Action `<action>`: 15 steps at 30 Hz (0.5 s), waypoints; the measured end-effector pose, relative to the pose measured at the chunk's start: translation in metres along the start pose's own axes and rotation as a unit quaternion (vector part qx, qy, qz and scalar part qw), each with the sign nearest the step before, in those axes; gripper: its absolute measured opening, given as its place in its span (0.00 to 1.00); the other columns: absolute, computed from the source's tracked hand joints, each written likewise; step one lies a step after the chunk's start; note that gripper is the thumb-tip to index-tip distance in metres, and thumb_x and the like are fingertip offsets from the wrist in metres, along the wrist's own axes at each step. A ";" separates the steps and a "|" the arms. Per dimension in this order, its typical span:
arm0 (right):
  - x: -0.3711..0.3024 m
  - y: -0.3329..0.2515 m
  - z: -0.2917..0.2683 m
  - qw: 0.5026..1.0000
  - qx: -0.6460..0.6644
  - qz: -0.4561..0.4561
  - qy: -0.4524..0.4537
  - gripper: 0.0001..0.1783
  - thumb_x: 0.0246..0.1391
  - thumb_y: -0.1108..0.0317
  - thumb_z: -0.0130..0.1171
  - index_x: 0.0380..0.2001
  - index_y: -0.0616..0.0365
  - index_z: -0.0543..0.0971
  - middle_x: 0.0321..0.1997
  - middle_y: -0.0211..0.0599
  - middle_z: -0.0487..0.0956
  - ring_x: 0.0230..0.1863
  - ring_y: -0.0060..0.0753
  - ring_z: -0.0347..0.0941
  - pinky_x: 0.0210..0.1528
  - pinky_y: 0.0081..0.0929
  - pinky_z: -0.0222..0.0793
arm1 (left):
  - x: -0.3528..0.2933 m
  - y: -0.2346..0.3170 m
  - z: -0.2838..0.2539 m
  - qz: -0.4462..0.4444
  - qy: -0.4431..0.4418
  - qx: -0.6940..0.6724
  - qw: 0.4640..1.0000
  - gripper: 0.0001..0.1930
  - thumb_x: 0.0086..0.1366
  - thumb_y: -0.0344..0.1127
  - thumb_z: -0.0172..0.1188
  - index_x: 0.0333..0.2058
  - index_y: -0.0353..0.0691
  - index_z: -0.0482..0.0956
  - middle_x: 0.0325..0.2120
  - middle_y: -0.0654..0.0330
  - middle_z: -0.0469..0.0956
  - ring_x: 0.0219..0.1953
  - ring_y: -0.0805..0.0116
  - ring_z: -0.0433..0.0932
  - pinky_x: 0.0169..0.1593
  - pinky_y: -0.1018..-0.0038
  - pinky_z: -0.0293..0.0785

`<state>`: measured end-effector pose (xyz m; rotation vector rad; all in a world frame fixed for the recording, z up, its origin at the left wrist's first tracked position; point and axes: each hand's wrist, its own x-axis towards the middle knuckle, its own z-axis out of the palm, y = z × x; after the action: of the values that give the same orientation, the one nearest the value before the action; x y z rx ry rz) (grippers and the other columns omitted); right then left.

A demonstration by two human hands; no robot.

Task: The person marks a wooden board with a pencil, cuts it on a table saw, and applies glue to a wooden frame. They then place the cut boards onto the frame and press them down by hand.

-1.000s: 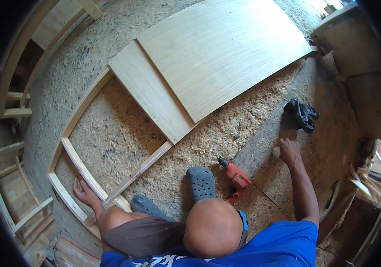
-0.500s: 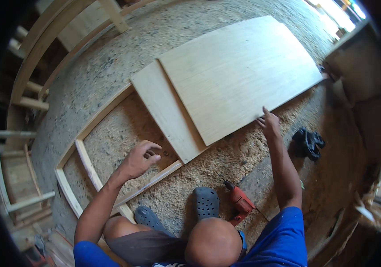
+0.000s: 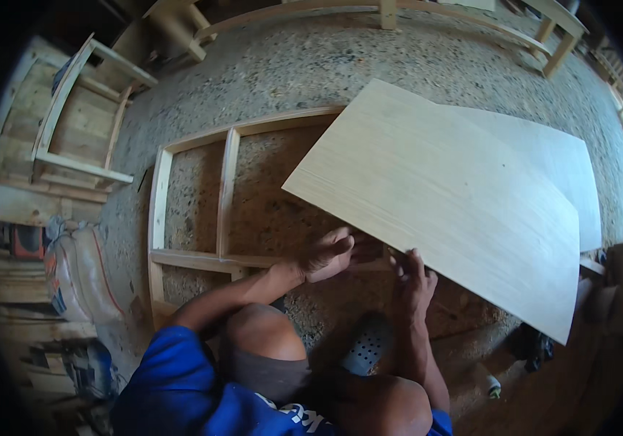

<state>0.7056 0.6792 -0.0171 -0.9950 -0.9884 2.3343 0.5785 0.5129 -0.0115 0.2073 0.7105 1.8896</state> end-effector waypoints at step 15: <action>-0.047 -0.040 -0.174 0.984 0.159 -0.066 0.034 0.29 0.59 0.58 0.63 0.57 0.67 0.72 0.58 0.46 0.77 0.59 0.43 0.71 0.68 0.41 0.62 | -0.159 0.048 -0.090 0.227 0.311 -0.007 0.923 0.30 0.64 0.46 0.63 0.59 0.38 0.68 0.53 0.54 0.75 0.55 0.56 0.76 0.54 0.54 0.77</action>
<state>0.8702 0.7556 -0.0520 -0.8483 -0.6080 2.2407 0.5686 0.3252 -0.0294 -0.2829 1.1460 2.4367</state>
